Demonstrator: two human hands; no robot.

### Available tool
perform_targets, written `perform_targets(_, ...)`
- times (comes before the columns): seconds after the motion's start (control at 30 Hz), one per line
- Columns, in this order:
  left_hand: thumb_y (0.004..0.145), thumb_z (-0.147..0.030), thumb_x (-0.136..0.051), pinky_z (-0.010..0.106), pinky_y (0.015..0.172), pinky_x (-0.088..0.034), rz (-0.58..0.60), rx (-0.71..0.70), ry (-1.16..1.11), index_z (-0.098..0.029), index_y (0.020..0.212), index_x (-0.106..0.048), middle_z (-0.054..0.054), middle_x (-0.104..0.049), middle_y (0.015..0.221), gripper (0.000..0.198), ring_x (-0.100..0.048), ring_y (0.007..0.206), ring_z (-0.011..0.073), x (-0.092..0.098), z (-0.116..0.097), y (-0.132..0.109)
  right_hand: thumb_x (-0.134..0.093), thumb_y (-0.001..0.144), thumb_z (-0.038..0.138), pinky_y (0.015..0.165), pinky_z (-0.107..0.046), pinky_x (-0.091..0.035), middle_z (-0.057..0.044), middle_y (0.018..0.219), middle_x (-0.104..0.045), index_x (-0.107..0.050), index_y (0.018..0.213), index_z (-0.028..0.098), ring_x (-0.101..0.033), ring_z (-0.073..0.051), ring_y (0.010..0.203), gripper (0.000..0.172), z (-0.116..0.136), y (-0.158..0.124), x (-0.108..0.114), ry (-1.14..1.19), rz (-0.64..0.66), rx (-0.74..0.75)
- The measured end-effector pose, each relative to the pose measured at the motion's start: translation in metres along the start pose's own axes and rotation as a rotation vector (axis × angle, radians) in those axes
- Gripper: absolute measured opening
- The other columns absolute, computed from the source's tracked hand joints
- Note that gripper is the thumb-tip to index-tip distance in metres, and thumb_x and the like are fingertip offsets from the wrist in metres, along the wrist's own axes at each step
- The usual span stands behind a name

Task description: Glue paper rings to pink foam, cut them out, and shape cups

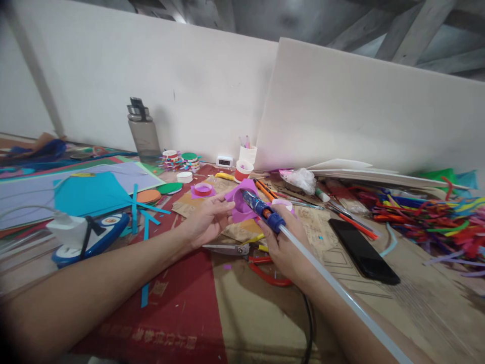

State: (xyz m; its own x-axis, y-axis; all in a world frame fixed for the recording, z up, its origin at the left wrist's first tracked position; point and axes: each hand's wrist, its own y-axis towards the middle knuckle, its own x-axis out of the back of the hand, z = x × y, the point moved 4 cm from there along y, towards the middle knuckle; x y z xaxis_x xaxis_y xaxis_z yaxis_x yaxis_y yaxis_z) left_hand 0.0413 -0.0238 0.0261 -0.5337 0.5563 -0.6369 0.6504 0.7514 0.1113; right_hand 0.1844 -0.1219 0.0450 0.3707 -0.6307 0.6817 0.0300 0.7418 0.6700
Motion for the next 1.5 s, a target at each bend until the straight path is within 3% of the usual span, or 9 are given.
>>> perform_targets(0.27, 0.072, -0.006, -0.065, 0.025, 0.072, -0.055, 0.023, -0.035, 0.013, -0.017, 0.105, -0.065, 0.005, -0.069, 0.099, 0.035, -0.066, 0.075, 0.0122, 0.002, 0.0, 0.001, -0.048, 0.089, 0.035, 0.069, -0.033, -0.047, -0.008, 0.095, -0.065, -0.053, 0.102, 0.022, -0.061, -0.023, 0.085, 0.019, 0.0, -0.001, -0.002, -0.027, 0.049, 0.093)
perform_targets(0.7, 0.069, -0.005, -0.066, 0.026, 0.073, -0.054, -0.028, -0.071, 0.027, -0.021, 0.114, -0.059, 0.003, -0.068, 0.097, 0.049, -0.064, 0.077, 0.0116, 0.002, -0.001, 0.0, -0.051, 0.086, 0.035, 0.069, -0.035, -0.048, -0.007, 0.091, -0.062, -0.052, 0.101, 0.023, -0.059, -0.023, 0.079, 0.019, -0.009, -0.003, -0.004, -0.042, -0.099, 0.049)
perform_targets(0.87, 0.062, 0.0, -0.065, 0.022, 0.063, -0.053, -0.067, -0.001, 0.112, -0.021, 0.108, -0.061, -0.001, -0.066, 0.082, 0.051, -0.062, 0.066, 0.0094, 0.001, 0.001, 0.0, -0.05, 0.086, 0.027, 0.074, -0.036, -0.048, -0.008, 0.097, -0.063, -0.052, 0.104, 0.023, -0.06, -0.023, 0.086, 0.018, -0.006, -0.004, -0.005, -0.039, -0.037, 0.141)
perform_targets(1.0, 0.062, 0.0, -0.065, 0.022, 0.067, -0.053, -0.044, 0.02, 0.092, -0.019, 0.103, -0.064, 0.0, -0.067, 0.083, 0.046, -0.061, 0.064, 0.0082, -0.002, 0.0, 0.0, -0.048, 0.085, 0.023, 0.072, -0.035, -0.049, -0.008, 0.095, -0.063, -0.05, 0.107, 0.022, -0.06, -0.023, 0.086, 0.022, -0.005, -0.004, -0.008, -0.006, 0.062, 0.145)
perform_targets(1.27, 0.065, -0.004, -0.069, 0.023, 0.075, -0.051, -0.055, -0.036, 0.07, -0.021, 0.108, -0.064, 0.001, -0.067, 0.091, 0.047, -0.063, 0.075, 0.0095, 0.0, 0.003, 0.001, -0.049, 0.085, 0.028, 0.069, -0.035, -0.048, -0.008, 0.09, -0.062, -0.052, 0.1, 0.022, -0.059, -0.023, 0.079, 0.017, -0.005, -0.001, -0.001, -0.093, -0.076, 0.083)
perform_targets(1.5, 0.062, -0.004, -0.072, 0.029, 0.075, -0.053, -0.055, -0.069, 0.081, -0.021, 0.106, -0.059, 0.0, -0.065, 0.089, 0.048, -0.063, 0.076, 0.0118, 0.002, 0.002, 0.001, -0.048, 0.085, 0.03, 0.068, -0.034, -0.047, -0.008, 0.091, -0.063, -0.052, 0.103, 0.022, -0.06, -0.024, 0.081, 0.02, -0.006, -0.001, -0.001, -0.132, -0.088, 0.091)
